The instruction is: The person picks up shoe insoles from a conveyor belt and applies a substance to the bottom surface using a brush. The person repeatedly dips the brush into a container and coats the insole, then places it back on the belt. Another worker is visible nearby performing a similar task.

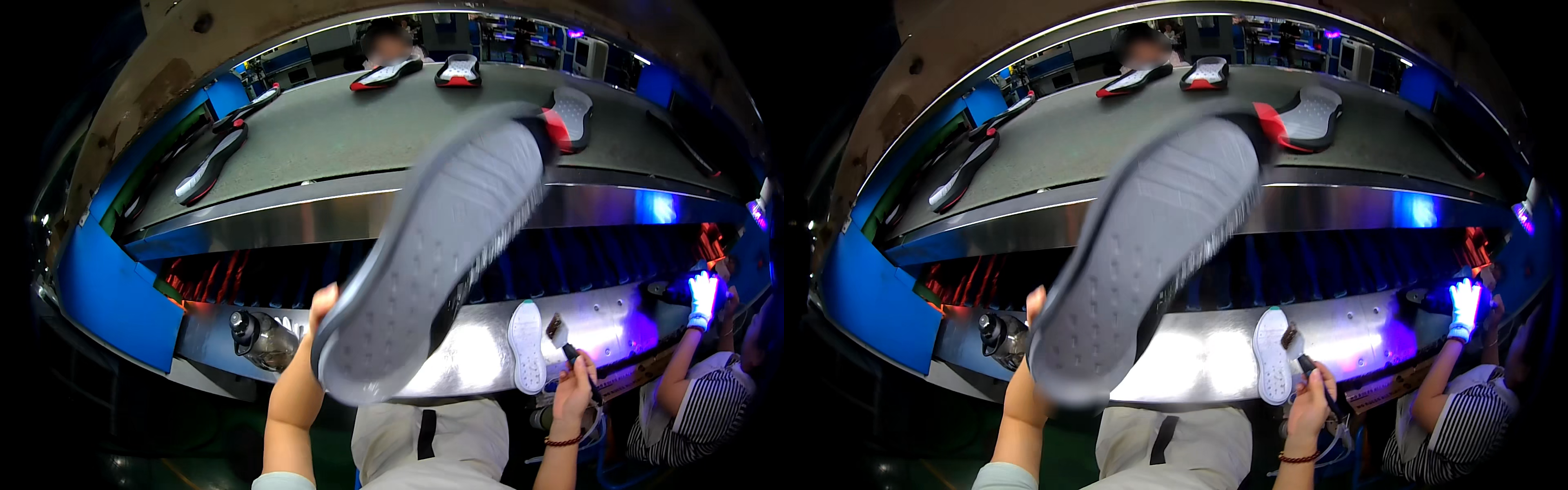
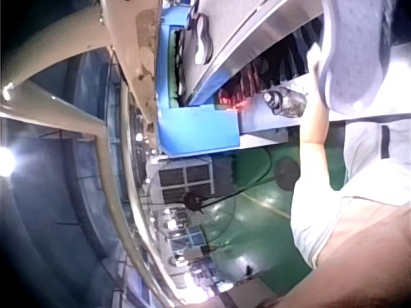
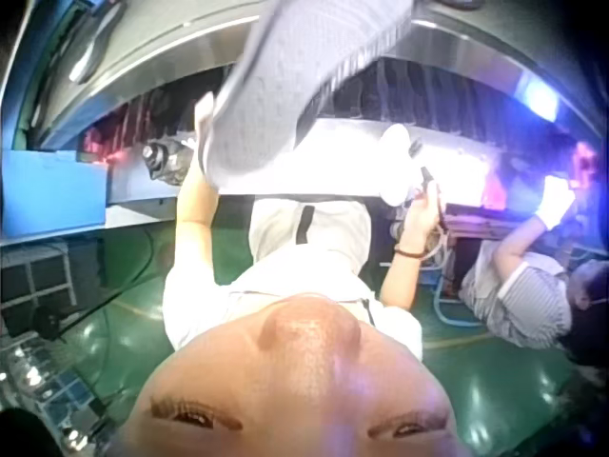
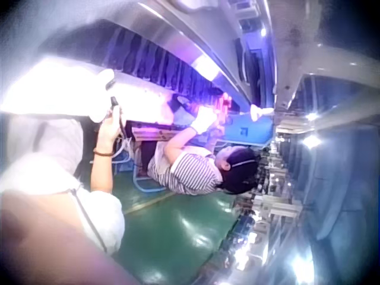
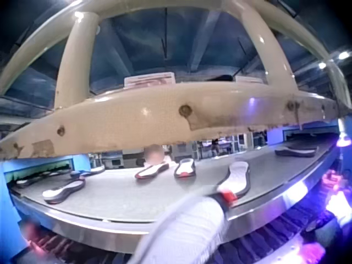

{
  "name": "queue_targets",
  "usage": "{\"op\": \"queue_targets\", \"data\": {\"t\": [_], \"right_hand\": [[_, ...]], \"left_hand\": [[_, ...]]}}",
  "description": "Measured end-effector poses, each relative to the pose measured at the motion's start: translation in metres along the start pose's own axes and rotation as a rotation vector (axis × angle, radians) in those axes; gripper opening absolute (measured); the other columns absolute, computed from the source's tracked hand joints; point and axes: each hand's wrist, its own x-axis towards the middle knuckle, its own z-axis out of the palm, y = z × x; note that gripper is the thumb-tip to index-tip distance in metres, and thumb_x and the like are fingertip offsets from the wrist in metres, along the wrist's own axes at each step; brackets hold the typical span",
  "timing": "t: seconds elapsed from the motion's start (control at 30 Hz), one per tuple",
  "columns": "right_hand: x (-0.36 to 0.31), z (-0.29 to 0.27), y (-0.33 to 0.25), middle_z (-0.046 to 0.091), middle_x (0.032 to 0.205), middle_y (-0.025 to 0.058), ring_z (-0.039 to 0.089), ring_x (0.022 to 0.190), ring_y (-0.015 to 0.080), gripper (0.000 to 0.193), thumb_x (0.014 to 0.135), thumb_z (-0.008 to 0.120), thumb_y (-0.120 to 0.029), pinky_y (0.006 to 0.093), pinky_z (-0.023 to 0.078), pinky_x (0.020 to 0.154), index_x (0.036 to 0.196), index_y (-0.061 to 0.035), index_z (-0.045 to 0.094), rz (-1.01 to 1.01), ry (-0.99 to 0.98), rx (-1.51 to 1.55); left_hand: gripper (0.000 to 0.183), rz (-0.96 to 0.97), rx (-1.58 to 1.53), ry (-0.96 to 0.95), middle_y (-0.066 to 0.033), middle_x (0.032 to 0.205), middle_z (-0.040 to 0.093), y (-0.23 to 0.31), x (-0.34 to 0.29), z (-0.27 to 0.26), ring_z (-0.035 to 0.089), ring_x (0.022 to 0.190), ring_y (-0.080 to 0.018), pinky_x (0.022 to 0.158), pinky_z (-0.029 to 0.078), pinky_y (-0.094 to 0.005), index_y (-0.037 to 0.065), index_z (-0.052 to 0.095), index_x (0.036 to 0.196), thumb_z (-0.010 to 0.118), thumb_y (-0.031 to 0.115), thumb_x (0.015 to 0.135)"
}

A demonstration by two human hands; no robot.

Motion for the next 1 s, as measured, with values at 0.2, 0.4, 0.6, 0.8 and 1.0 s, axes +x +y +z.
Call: {"op": "queue_targets", "data": {"t": [0.2,0.4,0.6,0.8,1.0], "right_hand": [[-0.004,0.022,0.014,0.055,0.089,0.0068,0.048,0.071,0.0099,0.018,0.081,0.051,-0.009,0.0201,0.038,0.059,0.097,-0.0005,0.051,0.089,-0.068,-0.029],[-0.008,0.012,0.004,0.056,0.086,0.0066,0.049,0.067,0.0087,0.015,0.079,0.053,-0.005,0.0181,0.038,0.056,0.093,0.0004,0.053,0.093,-0.044,-0.137],[-0.006,-0.001,0.016,0.056,0.084,0.005,0.049,0.067,0.0084,0.014,0.079,0.054,-0.006,0.0179,0.038,0.056,0.092,-0.0011,0.054,0.147,-0.011,-0.125],[-0.002,0.007,0.03,0.055,0.081,0.0042,0.049,0.066,0.0084,0.014,0.079,0.054,-0.007,0.018,0.037,0.054,0.091,-0.0018,0.054,0.201,-0.01,-0.14],[0.003,0.008,0.036,0.055,0.08,0.0027,0.048,0.066,0.0084,0.018,0.079,0.054,-0.012,0.0191,0.037,0.054,0.095,-0.0029,0.053,0.225,-0.032,-0.215]], "left_hand": [[0.059,0.325,-0.144,-0.143,-0.0151,0.125,0.037,0.038,0.183,0.033,0.039,0.111,-0.0335,0.092,0.031,-0.0503,0.007,0.033,0.125,0.025,0.048,0.083],[0.082,0.209,-0.461,0.307,-0.0154,0.139,0.011,0.041,0.174,0.074,0.019,0.127,-0.0279,0.102,0.012,-0.0463,0.004,-0.004,0.133,0.018,0.062,0.08],[0.078,0.217,-0.176,0.263,-0.0154,0.133,0.018,0.047,0.181,0.074,0.031,0.118,-0.0237,0.097,0.023,-0.0394,0.0,-0.003,0.129,0.035,0.048,0.081],[0.029,0.462,0.537,0.085,-0.0083,0.096,0.058,0.02,0.183,0.086,0.052,0.069,-0.0067,0.061,0.044,-0.0192,-0.001,0.049,0.107,0.054,0.011,0.081],[0.021,0.573,0.929,-0.014,-0.0099,0.082,0.062,-0.008,0.212,0.081,0.048,0.049,-0.004,0.045,0.042,-0.0178,-0.003,0.056,0.097,0.053,0.011,0.082]]}}
